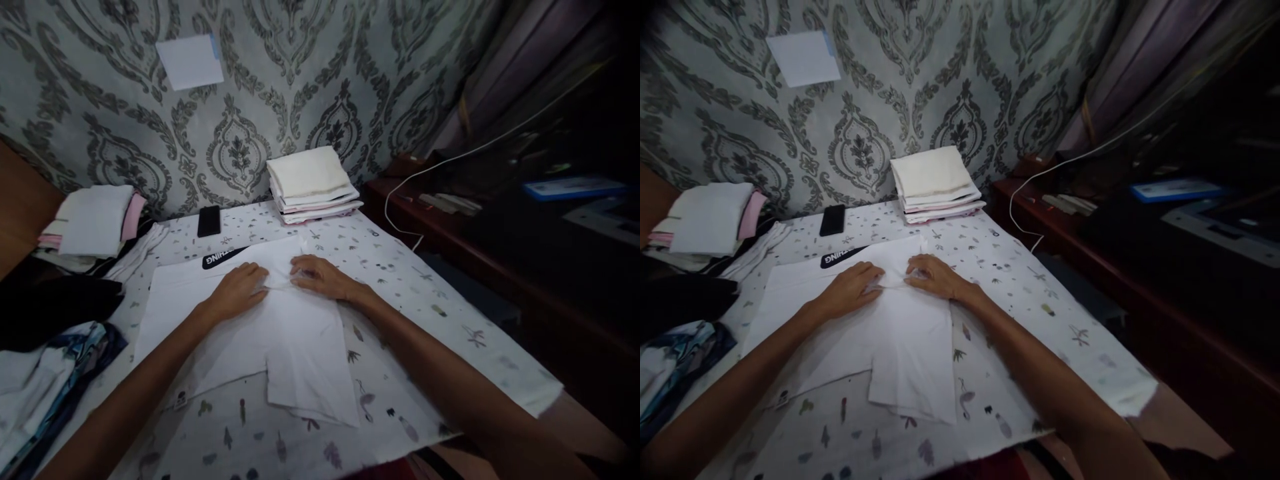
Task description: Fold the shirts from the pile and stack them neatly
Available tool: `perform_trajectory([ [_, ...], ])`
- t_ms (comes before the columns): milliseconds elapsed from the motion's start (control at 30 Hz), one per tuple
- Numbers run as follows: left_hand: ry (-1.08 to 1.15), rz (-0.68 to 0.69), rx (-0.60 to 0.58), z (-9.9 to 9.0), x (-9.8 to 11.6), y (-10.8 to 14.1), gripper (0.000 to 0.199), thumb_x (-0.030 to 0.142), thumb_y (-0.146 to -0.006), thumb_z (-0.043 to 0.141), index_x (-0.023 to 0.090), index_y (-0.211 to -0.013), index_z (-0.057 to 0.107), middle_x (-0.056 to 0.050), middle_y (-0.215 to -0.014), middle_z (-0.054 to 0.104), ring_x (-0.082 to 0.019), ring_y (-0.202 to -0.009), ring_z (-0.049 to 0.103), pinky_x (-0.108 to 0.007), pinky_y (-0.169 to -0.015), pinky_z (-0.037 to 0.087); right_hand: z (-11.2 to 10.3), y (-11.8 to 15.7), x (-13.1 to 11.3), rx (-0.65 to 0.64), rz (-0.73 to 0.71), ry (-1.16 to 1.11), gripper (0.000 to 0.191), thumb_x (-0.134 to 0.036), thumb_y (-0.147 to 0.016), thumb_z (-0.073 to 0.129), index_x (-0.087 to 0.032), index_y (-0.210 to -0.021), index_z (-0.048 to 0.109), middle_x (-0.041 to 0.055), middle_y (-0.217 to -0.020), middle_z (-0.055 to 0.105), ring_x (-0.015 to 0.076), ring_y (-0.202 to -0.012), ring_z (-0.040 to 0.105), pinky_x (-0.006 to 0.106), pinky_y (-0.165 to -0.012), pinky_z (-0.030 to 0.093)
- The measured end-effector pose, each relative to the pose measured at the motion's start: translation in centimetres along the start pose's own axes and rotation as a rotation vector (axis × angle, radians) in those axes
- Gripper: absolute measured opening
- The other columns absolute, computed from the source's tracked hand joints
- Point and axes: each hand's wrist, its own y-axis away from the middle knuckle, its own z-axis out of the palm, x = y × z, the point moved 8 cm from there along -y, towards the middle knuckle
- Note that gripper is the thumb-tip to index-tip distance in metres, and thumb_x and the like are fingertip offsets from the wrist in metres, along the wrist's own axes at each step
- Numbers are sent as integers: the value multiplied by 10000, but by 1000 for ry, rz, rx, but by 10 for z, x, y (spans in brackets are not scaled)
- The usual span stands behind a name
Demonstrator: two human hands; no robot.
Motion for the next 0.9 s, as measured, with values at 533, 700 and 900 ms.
perform_trajectory([
  [533,70,-76,101,2,-9,-8,480,424,-1026,270,168,-1326,544,-137,-1379,585,-259,-1297,518,-432,-1070,427,7,-25,15,59,-5,353,514,-483,-968,493,-124,-1328,566,200,-1488,483,306,-1425,389,469,-1147,347],
  [700,77,-151,-43,47,-20,-13,681,565,-1005,291,129,-1528,314,-177,-1630,248,-287,-1529,159,-531,-1225,156,32,-32,34,-94,57,490,724,-598,-984,366,-116,-1523,350,188,-1619,266,310,-1515,192,522,-1222,174],
  [900,112,-106,-74,42,-19,16,652,566,-1005,321,224,-1558,267,-123,-1657,172,-263,-1536,115,-519,-1232,146,22,-11,37,-88,86,489,687,-600,-984,353,-204,-1545,326,134,-1623,290,288,-1511,219,510,-1217,207],
])
